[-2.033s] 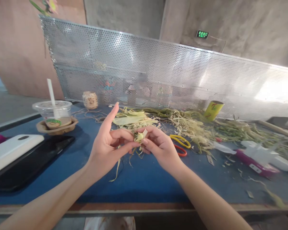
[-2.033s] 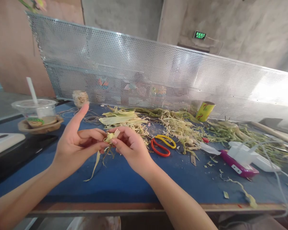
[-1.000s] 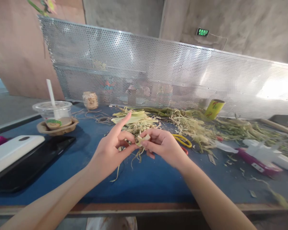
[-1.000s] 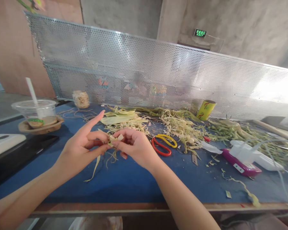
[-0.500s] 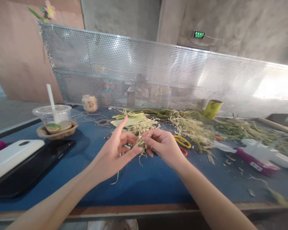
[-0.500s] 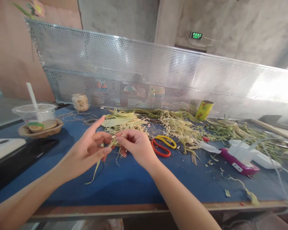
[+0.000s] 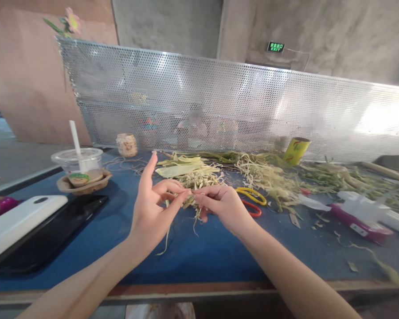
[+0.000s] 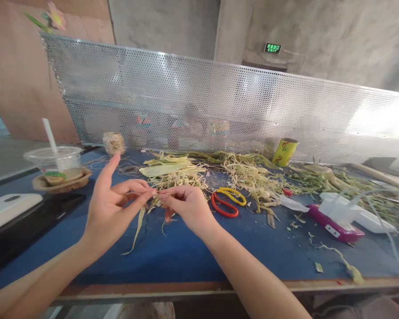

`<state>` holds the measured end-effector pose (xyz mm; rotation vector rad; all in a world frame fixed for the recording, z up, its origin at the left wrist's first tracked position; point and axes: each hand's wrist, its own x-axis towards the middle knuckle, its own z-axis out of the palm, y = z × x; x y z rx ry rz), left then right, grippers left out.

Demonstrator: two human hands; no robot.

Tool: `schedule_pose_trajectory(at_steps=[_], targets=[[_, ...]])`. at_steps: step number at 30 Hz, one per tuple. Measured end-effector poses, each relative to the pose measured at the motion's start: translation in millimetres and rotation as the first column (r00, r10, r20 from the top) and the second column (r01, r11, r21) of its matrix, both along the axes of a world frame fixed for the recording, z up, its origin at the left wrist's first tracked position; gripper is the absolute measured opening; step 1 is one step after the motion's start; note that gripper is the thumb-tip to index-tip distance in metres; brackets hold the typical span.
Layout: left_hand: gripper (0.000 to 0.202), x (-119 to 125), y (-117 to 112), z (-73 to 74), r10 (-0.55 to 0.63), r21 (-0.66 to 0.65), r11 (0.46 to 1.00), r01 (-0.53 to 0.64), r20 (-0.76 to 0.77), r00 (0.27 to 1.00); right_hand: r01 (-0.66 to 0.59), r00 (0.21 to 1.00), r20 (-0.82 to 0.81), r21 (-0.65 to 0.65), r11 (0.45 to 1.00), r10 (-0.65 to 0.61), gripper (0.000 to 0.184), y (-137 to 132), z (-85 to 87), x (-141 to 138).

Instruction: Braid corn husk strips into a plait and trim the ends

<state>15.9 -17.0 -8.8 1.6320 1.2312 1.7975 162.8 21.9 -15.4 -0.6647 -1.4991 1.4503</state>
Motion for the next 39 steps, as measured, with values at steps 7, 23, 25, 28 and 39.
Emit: schedule_pose_trajectory(at_steps=[7, 23, 25, 28, 39], targets=[[0.077, -5.1, 5.5, 4.6, -0.057, -0.083, 0.994, 0.066, 0.106, 0.993, 0.053, 0.998, -0.041, -0.014, 0.999, -0.053, 0.016, 1.1, 0.1, 2.0], [0.089, -5.5, 4.5, -2.6, -0.302, -0.221, 0.930, 0.294, -0.001, 0.953, 0.043, 0.980, 0.180, 0.222, 0.974, -0.084, 0.029, 3.4, -2.7, 3.2], [0.085, -4.6, 4.3, -6.8, -0.257, -0.159, 0.958, 0.238, -0.112, 0.960, 0.083, 0.954, 0.252, 0.294, 0.952, -0.162, 0.026, 3.6, -3.3, 3.1], [0.081, -3.8, 2.9, -10.7, -0.194, -0.099, 0.980, 0.175, -0.241, 0.951, 0.079, 0.943, 0.282, 0.321, 0.944, -0.175, 0.021, 4.0, -1.7, 4.2], [0.084, -8.6, -3.5, -7.1, -0.366, -0.294, 0.896, 0.332, -0.069, 0.928, 0.005, 0.962, 0.262, 0.263, 0.965, -0.077, 0.012, 3.7, 10.0, 10.9]])
